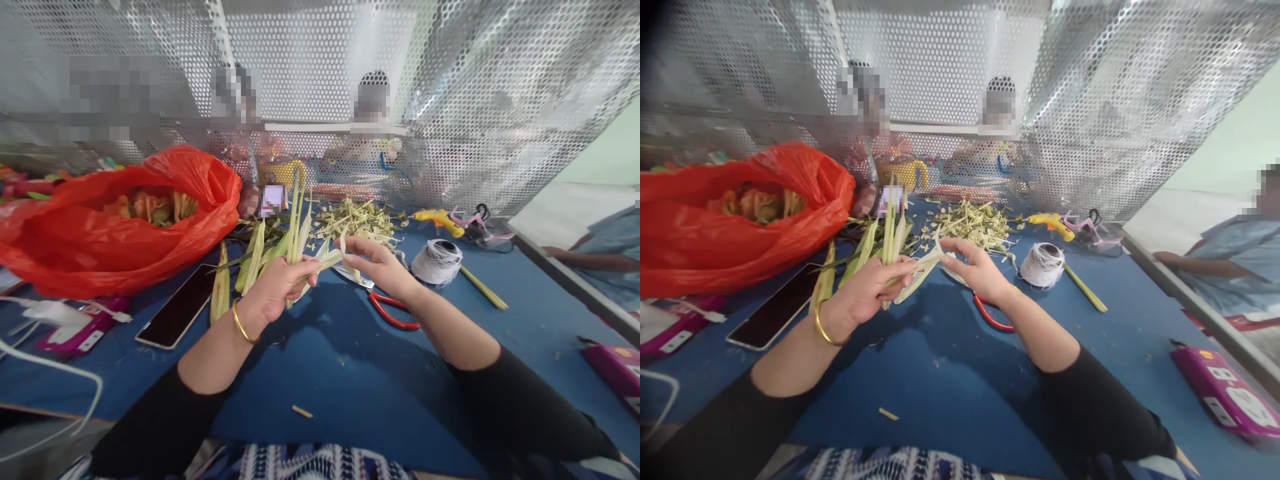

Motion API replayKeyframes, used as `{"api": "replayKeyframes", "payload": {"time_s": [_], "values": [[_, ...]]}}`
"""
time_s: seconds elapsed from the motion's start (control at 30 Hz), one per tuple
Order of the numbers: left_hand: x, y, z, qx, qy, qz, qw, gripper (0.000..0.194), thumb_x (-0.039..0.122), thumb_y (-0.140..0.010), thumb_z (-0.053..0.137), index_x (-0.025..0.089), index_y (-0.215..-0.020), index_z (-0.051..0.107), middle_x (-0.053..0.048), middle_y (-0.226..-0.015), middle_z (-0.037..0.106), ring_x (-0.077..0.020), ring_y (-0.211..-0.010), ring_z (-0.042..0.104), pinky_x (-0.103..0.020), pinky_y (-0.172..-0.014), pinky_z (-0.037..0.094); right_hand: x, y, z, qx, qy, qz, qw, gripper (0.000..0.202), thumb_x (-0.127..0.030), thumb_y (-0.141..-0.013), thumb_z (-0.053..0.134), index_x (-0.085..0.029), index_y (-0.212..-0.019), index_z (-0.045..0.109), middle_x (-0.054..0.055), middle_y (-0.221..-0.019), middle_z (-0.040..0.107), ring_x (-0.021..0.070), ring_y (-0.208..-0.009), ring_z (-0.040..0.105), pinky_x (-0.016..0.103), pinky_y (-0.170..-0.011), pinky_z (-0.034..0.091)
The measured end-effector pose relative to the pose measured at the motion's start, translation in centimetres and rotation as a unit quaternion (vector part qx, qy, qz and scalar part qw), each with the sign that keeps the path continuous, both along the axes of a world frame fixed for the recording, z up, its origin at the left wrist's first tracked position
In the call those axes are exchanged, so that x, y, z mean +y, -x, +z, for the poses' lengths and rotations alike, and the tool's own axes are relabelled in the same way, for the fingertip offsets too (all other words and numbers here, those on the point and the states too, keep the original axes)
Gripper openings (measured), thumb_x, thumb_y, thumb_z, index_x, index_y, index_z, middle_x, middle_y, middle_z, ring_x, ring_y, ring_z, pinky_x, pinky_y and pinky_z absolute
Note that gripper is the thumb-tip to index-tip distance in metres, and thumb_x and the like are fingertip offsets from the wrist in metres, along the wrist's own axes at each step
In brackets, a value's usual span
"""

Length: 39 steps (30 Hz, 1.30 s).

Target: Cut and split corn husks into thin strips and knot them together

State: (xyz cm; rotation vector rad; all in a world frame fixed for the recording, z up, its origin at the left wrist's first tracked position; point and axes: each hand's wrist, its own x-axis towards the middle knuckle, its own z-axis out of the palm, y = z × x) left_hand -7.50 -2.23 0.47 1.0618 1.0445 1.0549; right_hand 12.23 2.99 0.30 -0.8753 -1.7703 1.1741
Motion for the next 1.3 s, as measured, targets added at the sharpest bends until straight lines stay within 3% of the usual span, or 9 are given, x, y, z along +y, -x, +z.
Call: {"api": "replayKeyframes", "payload": {"time_s": [0.13, 0.27, 0.57, 0.7, 0.87, 0.97, 1.03, 1.13, 1.3], "values": [[0.3, 1.1, 1.0, -0.025, 0.015, 0.003, 1.0, 0.017, 0.028, -0.068, 0.072, 0.014, -0.066, 0.061, 0.007, -0.045, 0.04, -0.0005, -0.034, 0.02, -0.019, -0.037, 0.009, 0.4, -1.0, 0.1, -0.021, 0.114, 0.092, 0.989, 0.028, -0.042, -0.073, 0.071, -0.019, -0.089, 0.071, 0.002, -0.086, 0.072, 0.0154, -0.081, 0.064, 0.031, -0.079, 0.048], [0.8, 2.0, 1.8, -0.062, 0.013, 0.068, 0.996, 0.013, 0.022, -0.066, 0.071, 0.011, -0.07, 0.064, 0.005, -0.049, 0.046, 0.0012, -0.033, 0.021, -0.016, -0.035, 0.009, 0.2, -1.5, 0.6, -0.012, 0.182, 0.091, 0.979, 0.02, -0.034, -0.068, 0.077, -0.017, -0.075, 0.07, -0.002, -0.064, 0.066, 0.0092, -0.056, 0.056, 0.023, -0.056, 0.044], [1.1, 2.0, 1.5, -0.118, 0.046, 0.104, 0.987, 0.01, 0.014, -0.071, 0.065, 0.008, -0.079, 0.069, 0.004, -0.053, 0.052, 0.0019, -0.032, 0.023, -0.012, -0.032, 0.013, -1.0, -0.1, 0.4, 0.054, 0.317, 0.127, 0.939, 0.031, -0.04, -0.069, 0.076, -0.015, -0.087, 0.071, 0.003, -0.073, 0.071, 0.011, -0.056, 0.063, 0.022, -0.053, 0.051], [1.3, 2.1, 1.8, -0.146, 0.035, 0.149, 0.977, 0.012, 0.017, -0.079, 0.062, 0.008, -0.083, 0.068, -0.004, -0.07, 0.067, 0.0031, -0.032, 0.02, -0.013, -0.031, 0.012, -1.3, 0.3, 0.7, 0.034, 0.309, 0.105, 0.945, 0.024, -0.026, -0.059, 0.08, -0.015, -0.076, 0.069, 0.0, -0.063, 0.067, 0.0087, -0.05, 0.059, 0.018, -0.045, 0.043], [1.0, 0.5, 1.2, -0.12, -0.029, 0.272, 0.954, 0.02, 0.031, -0.074, 0.073, 0.012, -0.075, 0.064, -0.001, -0.07, 0.067, 0.0021, -0.033, 0.018, -0.017, -0.032, 0.012, -1.6, 1.6, 0.8, 0.112, 0.194, -0.118, 0.967, 0.019, -0.028, -0.058, 0.075, -0.018, -0.065, 0.06, -0.005, -0.053, 0.058, 0.0067, -0.045, 0.05, 0.018, -0.041, 0.04], [0.3, -1.3, 0.3, 0.007, -0.027, 0.235, 0.972, 0.023, 0.033, -0.066, 0.079, 0.014, -0.07, 0.066, 0.006, -0.048, 0.05, -0.0021, -0.035, 0.026, -0.018, -0.035, 0.017, -2.3, 2.6, 0.4, 0.106, 0.135, -0.158, 0.972, 0.021, -0.031, -0.059, 0.073, -0.02, -0.066, 0.057, -0.004, -0.055, 0.059, 0.0101, -0.048, 0.052, 0.022, -0.041, 0.045], [-0.1, -2.4, -0.2, 0.067, -0.044, 0.195, 0.977, 0.024, 0.026, -0.056, 0.084, 0.015, -0.067, 0.066, 0.003, -0.056, 0.057, -0.0067, -0.046, 0.046, -0.019, -0.043, 0.032, -2.8, 3.1, 0.0, 0.092, 0.129, -0.151, 0.976, 0.022, -0.033, -0.06, 0.073, -0.02, -0.066, 0.056, -0.004, -0.055, 0.058, 0.0112, -0.049, 0.053, 0.024, -0.041, 0.047], [-0.6, -3.2, -0.4, 0.079, -0.048, 0.163, 0.982, 0.026, 0.021, -0.05, 0.085, 0.015, -0.064, 0.063, 0.002, -0.06, 0.06, -0.0101, -0.056, 0.054, -0.02, -0.052, 0.04, -3.2, 3.4, -0.4, 0.086, 0.136, -0.136, 0.977, 0.023, -0.036, -0.063, 0.071, -0.021, -0.065, 0.055, -0.004, -0.055, 0.057, 0.0114, -0.05, 0.053, 0.024, -0.043, 0.047], [-0.4, -2.8, -0.8, -0.003, 0.032, 0.142, 0.989, 0.025, 0.029, -0.062, 0.08, 0.016, -0.064, 0.058, 0.01, -0.04, 0.036, -0.0038, -0.035, 0.027, -0.019, -0.037, 0.018, -2.9, 3.0, -0.4, 0.093, 0.131, -0.126, 0.979, 0.025, -0.04, -0.063, 0.072, -0.02, -0.065, 0.056, -0.003, -0.056, 0.056, 0.0117, -0.055, 0.054, 0.023, -0.045, 0.044]]}}
